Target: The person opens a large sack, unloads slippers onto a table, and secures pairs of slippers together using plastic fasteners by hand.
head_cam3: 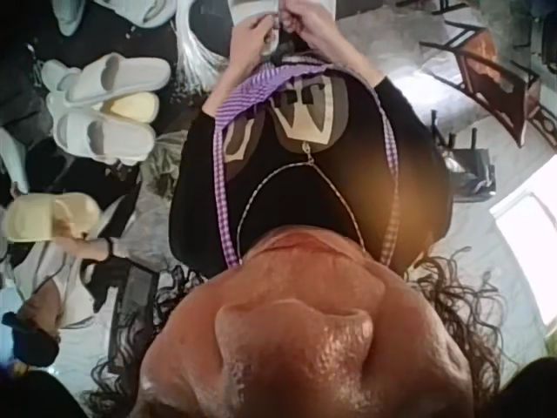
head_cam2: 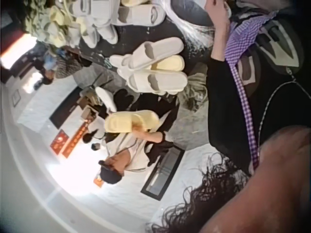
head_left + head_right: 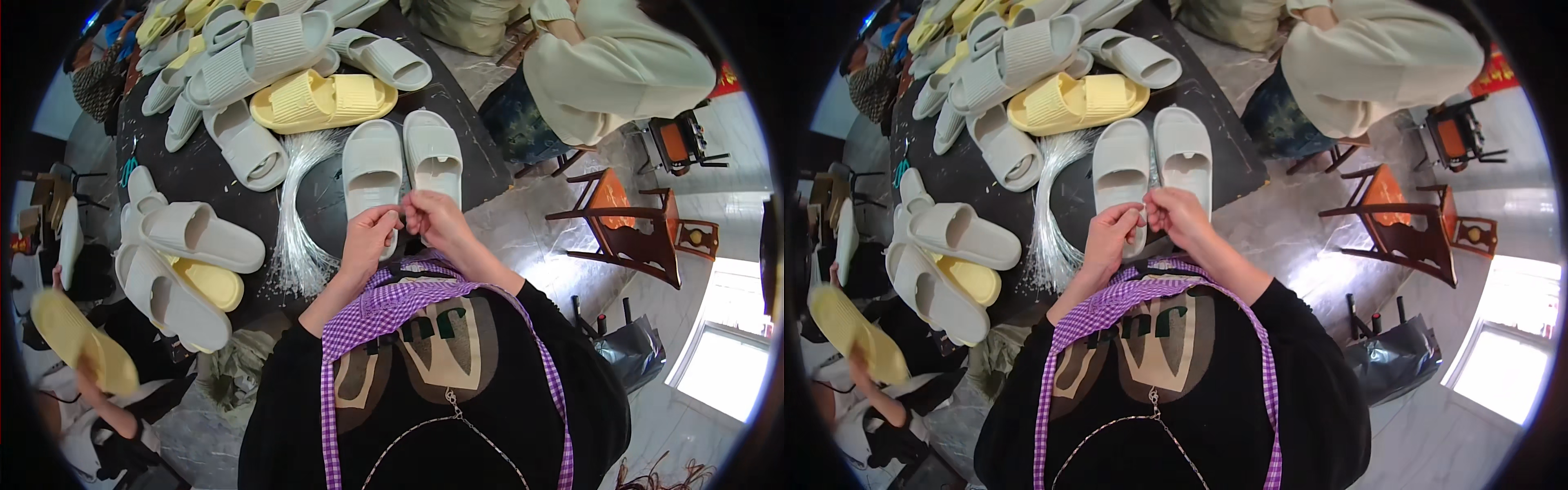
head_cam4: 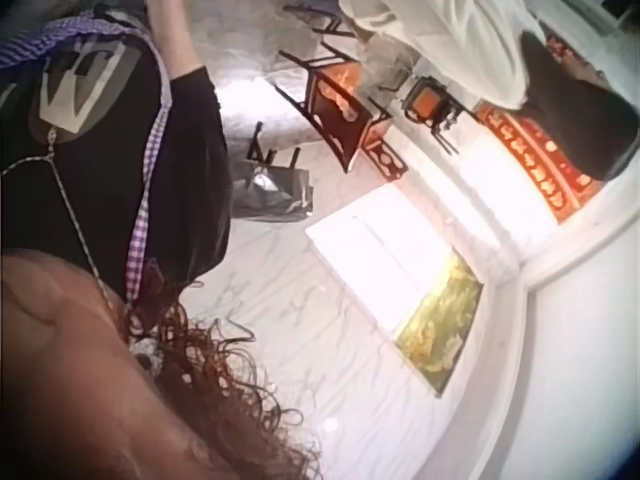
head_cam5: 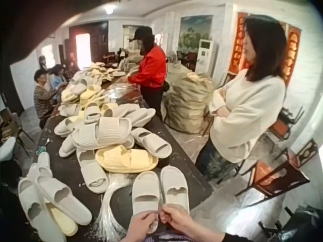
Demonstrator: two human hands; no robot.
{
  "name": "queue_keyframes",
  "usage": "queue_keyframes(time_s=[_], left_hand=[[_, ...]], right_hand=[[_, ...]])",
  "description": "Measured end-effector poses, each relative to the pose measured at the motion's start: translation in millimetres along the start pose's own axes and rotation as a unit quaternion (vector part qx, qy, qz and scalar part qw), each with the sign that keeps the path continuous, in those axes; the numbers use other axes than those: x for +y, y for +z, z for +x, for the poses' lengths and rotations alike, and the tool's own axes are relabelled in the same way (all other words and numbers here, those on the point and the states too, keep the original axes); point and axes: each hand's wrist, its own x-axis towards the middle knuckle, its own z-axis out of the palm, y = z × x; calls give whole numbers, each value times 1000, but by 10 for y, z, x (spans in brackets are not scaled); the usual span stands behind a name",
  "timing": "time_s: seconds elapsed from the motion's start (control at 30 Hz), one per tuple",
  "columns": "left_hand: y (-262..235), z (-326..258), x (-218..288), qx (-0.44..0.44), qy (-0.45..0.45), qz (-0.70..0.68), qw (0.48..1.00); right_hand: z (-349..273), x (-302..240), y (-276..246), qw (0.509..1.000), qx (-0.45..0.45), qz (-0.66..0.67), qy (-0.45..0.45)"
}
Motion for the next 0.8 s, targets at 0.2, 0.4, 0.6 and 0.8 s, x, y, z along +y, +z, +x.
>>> queue_keyframes(time_s=[0.2,0.4,0.6,0.8], left_hand=[[51,57,-151,-34,-66,30,997],[37,61,-279,-100,-172,99,975],[49,84,-331,-126,-225,67,964],[138,305,-319,-58,-239,-55,968]], right_hand=[[-230,129,-220,996,21,-21,80],[-349,145,-357,987,40,-18,153],[-294,94,-380,978,53,-70,191],[122,3,-399,977,38,-162,133]])
